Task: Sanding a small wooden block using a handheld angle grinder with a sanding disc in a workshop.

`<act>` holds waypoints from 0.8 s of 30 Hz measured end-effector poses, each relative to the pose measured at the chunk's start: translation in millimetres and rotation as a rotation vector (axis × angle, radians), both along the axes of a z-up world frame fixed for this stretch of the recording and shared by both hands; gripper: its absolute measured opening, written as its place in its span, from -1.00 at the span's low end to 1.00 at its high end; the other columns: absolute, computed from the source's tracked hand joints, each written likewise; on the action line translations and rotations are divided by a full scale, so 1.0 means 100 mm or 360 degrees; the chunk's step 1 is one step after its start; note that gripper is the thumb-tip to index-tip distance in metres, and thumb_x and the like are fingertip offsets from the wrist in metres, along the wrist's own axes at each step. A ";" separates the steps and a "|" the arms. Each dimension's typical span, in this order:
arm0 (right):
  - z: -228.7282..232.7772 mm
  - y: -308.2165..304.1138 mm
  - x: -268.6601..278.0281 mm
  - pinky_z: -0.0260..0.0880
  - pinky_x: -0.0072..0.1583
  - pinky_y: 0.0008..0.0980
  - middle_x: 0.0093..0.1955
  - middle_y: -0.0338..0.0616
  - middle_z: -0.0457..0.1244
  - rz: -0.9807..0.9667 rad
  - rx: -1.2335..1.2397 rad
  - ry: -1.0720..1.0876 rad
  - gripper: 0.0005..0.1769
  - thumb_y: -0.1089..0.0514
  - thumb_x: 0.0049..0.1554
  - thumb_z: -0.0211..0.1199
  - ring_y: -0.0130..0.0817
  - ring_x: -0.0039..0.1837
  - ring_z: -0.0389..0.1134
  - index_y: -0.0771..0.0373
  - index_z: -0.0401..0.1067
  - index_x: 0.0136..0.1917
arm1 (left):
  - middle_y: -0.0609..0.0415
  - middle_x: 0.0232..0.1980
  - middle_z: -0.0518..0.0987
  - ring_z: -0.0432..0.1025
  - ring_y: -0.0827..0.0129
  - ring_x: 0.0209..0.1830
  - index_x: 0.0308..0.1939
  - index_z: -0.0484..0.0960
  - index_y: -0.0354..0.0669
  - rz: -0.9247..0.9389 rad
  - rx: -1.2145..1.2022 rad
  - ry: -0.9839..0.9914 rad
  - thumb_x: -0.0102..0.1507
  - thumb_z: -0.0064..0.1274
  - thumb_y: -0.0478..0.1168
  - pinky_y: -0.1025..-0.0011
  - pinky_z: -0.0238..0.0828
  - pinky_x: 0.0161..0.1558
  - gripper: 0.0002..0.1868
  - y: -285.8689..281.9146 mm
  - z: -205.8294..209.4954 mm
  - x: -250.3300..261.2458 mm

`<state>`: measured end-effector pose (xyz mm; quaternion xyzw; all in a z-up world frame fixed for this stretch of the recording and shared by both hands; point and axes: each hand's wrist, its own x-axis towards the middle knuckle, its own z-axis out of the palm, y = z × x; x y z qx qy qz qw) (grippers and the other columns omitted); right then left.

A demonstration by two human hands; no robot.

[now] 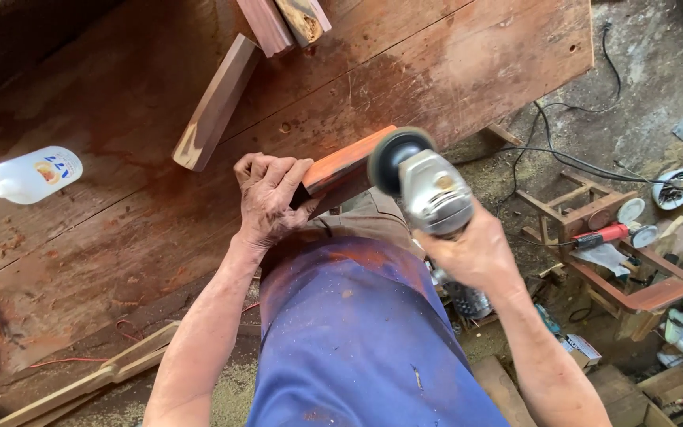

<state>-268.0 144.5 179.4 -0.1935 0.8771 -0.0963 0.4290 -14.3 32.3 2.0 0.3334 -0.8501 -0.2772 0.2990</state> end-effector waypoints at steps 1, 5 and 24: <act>0.02 -0.03 -0.02 0.46 0.05 0.02 -0.14 0.13 0.42 0.0003 -0.0002 -0.0001 -0.51 0.07 -0.24 0.55 0.04 0.05 0.50 0.19 0.52 -0.04 | 0.16 -0.07 0.59 0.43 0.21 -0.10 0.11 0.70 0.00 0.0003 -0.0002 -0.0001 -0.02 0.43 0.00 0.05 0.20 0.21 -0.38 0.00 0.02 -0.01; 0.02 -0.08 0.09 0.47 0.06 0.09 -0.16 0.20 0.42 0.0111 0.0104 -0.0091 -0.43 -0.01 -0.25 0.57 0.13 0.00 0.49 0.26 0.48 -0.02 | 0.16 -0.07 0.60 0.44 0.22 -0.10 0.11 0.71 0.01 0.0014 0.0025 -0.0034 -0.03 0.42 -0.07 0.06 0.20 0.21 -0.40 -0.02 0.07 -0.02; 0.04 -0.07 -0.24 0.46 0.14 0.05 -0.01 0.29 0.40 0.0074 0.0251 -0.0166 -0.27 -0.05 -0.24 0.59 0.16 0.15 0.46 0.34 0.43 0.10 | 0.12 -0.13 0.60 0.44 0.20 -0.17 0.05 0.72 -0.04 0.0033 -0.0024 -0.0032 0.13 0.39 0.07 0.07 0.27 0.17 -0.51 -0.05 0.13 -0.07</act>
